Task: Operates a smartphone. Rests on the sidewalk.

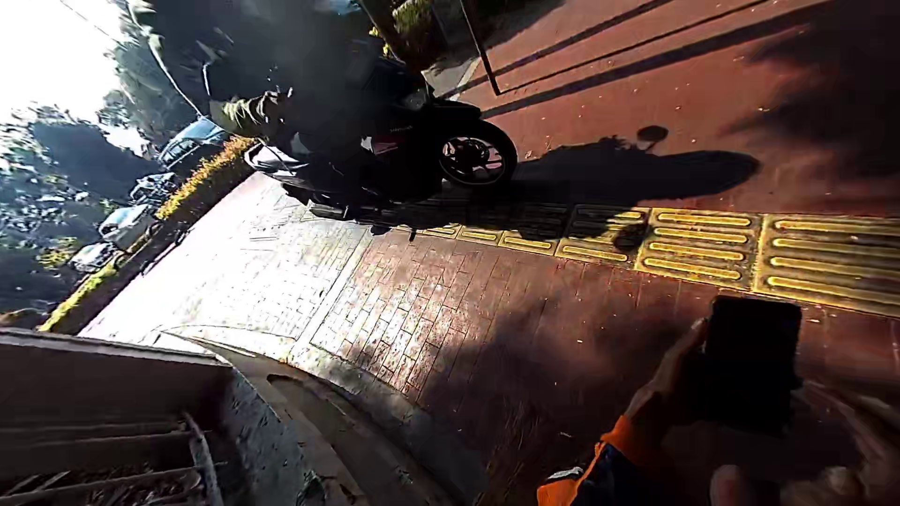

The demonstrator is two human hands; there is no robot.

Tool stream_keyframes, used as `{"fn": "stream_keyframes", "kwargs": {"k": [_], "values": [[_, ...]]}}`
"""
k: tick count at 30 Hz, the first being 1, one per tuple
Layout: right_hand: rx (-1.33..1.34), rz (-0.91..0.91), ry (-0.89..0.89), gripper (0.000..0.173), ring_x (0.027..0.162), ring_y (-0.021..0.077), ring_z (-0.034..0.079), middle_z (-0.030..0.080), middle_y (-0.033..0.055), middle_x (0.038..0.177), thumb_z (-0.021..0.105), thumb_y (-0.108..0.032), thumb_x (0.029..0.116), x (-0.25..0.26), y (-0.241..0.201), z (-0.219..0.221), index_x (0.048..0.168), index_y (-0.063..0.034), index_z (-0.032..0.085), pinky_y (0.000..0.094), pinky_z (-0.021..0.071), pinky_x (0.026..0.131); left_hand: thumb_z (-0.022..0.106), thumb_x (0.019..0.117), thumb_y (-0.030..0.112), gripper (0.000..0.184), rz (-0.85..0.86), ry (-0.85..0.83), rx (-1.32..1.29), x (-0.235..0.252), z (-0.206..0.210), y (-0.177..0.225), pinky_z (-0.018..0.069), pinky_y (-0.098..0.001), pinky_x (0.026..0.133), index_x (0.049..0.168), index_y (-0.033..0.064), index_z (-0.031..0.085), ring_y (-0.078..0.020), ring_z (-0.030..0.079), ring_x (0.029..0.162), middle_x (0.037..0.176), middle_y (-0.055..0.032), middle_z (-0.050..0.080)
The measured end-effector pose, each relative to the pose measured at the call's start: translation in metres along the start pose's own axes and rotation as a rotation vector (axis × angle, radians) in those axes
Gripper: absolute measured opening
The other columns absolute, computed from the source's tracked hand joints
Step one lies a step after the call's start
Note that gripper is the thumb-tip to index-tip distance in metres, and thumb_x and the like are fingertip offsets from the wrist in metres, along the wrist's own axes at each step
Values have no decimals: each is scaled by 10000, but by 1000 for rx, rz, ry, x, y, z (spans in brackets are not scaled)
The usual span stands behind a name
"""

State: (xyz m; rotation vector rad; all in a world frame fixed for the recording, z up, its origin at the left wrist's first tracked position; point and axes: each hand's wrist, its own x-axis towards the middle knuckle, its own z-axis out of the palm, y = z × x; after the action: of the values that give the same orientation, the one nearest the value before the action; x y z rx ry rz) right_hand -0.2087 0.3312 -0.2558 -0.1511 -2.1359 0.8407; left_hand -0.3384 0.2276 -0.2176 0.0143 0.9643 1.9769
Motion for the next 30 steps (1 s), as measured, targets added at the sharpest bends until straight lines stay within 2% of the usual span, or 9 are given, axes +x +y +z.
{"fn": "stream_keyframes", "kwargs": {"k": [2, 4, 8, 12, 16, 20, 25, 28, 30], "values": [[-28, -20, 53, 769, 1316, 263, 539, 624, 188, 1344, 208, -639, 1039, -3, 0, 1, 1357, -32, 558, 362, 418, 1118, 103, 1054, 577, 731, -1, 0, -17, -2, 1, 0, 629, -406, 760, 1195, 77, 618, -217, 746, 858, 965, -82, 753], [-13, -16, 71, 729, 1364, 223, 497, 611, 98, 1379, 206, -663, 1032, -7, 6, 4, 1375, -112, 538, 362, 382, 1148, 95, 1028, 628, 778, 22, 6, -18, 0, -1, -1, 630, -412, 764, 1212, 56, 589, -228, 748, 861, 964, -97, 753], [21, 19, 92, 689, 1397, 206, 464, 617, 29, 1404, 245, -667, 1021, -18, 17, 7, 1418, -179, 524, 367, 353, 1172, 226, 957, 788, 898, 37, 52, -52, 9, -8, -14, 632, -445, 770, 1230, 14, 589, -269, 749, 867, 971, -163, 746], [68, 50, 90, 700, 1390, 225, 460, 602, 57, 1406, 292, -696, 1006, -21, 16, 10, 1434, -199, 538, 374, 377, 1152, 251, 926, 827, 877, 43, 120, 13, 13, -8, -24, 628, -406, 768, 1223, 94, 630, -206, 742, 867, 954, -106, 748], [85, 50, 75, 783, 1359, 250, 473, 560, 84, 1422, 293, -782, 959, -26, 15, 12, 1435, -215, 547, 417, 404, 1129, 254, 903, 856, 891, 52, 72, 40, 15, -8, -32, 632, -392, 740, 1196, 124, 670, -196, 746, 856, 951, -101, 755], [93, 26, 41, 812, 1347, 271, 483, 600, 121, 1387, 288, -783, 950, -27, 17, 14, 1376, -158, 582, 429, 383, 1135, 238, 898, 864, 906, 36, 90, 39, 15, -6, -33, 630, -406, 756, 1197, 126, 670, -206, 744, 872, 962, -109, 752], [68, 50, -4, 844, 1316, 271, 493, 578, 176, 1363, 281, -780, 957, -27, 17, 18, 1328, -110, 637, 413, 398, 1110, 264, 874, 885, 908, 34, 97, 34, 14, -6, -33, 628, -400, 754, 1174, 136, 680, -198, 742, 867, 954, -98, 751], [60, 39, 18, 836, 1312, 258, 494, 558, 161, 1371, 257, -779, 960, -26, 16, 15, 1343, -131, 621, 417, 409, 1102, 232, 878, 886, 939, 32, 113, 41, 13, -5, -31, 634, -408, 739, 1190, 121, 677, -215, 749, 857, 953, -113, 755], [57, 40, 57, 838, 1319, 264, 500, 598, 139, 1360, 239, -781, 963, -24, 15, 13, 1330, -132, 622, 433, 401, 1115, 222, 873, 890, 952, 36, 100, 38, 14, -6, -30, 633, -416, 746, 1195, 120, 680, -221, 749, 870, 966, -119, 757]]}}
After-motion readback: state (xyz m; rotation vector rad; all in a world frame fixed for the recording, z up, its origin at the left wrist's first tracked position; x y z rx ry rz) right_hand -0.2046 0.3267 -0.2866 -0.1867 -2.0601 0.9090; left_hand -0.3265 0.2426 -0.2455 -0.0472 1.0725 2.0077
